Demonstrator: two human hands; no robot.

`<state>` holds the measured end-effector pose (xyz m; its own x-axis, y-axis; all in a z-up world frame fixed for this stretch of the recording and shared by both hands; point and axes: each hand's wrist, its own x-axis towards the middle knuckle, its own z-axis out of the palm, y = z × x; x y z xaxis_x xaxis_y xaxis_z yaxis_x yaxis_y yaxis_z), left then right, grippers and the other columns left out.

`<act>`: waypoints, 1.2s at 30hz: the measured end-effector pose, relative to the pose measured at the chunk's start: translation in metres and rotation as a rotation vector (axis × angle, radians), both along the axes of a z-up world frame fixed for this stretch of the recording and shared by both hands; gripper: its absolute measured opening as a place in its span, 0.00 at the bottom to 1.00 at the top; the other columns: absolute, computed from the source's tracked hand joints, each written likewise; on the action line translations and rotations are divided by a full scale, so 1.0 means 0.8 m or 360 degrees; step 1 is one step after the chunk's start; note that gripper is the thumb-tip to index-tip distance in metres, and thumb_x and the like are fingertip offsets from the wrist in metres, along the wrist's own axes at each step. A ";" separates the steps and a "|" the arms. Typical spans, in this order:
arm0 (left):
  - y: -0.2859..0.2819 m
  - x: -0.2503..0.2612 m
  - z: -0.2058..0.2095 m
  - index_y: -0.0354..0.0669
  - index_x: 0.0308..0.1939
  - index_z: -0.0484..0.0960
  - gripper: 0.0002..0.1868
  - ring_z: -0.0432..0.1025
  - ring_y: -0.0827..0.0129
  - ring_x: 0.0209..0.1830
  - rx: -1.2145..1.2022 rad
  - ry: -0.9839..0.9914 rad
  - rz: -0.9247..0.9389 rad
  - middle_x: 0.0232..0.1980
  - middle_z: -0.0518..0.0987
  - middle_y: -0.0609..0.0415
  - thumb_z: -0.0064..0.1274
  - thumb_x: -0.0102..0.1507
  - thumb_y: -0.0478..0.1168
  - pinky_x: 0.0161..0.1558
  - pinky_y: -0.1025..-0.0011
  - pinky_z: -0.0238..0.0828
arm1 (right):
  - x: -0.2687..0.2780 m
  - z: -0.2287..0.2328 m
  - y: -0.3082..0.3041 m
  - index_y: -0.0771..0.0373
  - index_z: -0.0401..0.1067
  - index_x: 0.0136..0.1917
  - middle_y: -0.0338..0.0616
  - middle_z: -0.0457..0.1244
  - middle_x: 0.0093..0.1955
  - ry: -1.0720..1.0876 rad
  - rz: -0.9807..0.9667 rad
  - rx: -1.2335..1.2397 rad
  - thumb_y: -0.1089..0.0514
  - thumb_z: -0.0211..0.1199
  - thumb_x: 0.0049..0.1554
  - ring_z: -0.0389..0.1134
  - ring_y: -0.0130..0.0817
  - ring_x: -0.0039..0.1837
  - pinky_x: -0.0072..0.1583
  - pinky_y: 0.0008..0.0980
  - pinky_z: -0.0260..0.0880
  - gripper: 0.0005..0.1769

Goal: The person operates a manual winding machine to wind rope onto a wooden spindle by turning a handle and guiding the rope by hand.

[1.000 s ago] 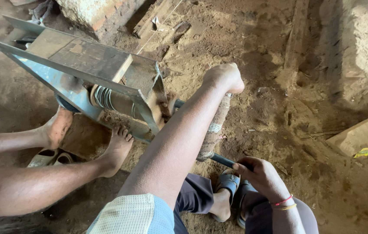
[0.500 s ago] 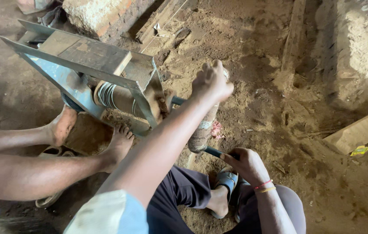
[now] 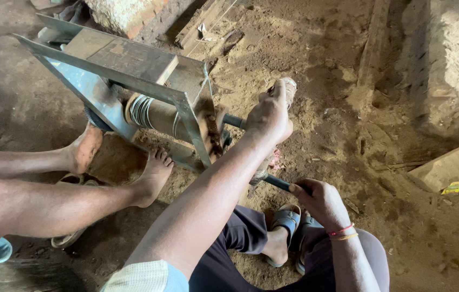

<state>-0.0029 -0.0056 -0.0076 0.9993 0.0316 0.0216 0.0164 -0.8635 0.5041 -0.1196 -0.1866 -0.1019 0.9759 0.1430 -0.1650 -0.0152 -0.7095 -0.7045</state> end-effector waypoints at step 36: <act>-0.021 0.088 0.038 0.40 0.80 0.47 0.44 0.82 0.68 0.38 0.0164 0.0639 -0.0027 0.70 0.68 0.30 0.53 0.64 0.37 0.28 0.77 0.77 | 0.004 -0.035 -0.010 0.71 0.78 0.54 0.39 0.68 0.44 -0.0517 -0.0454 0.1024 0.58 0.63 0.66 0.65 0.21 0.46 0.49 0.24 0.66 0.12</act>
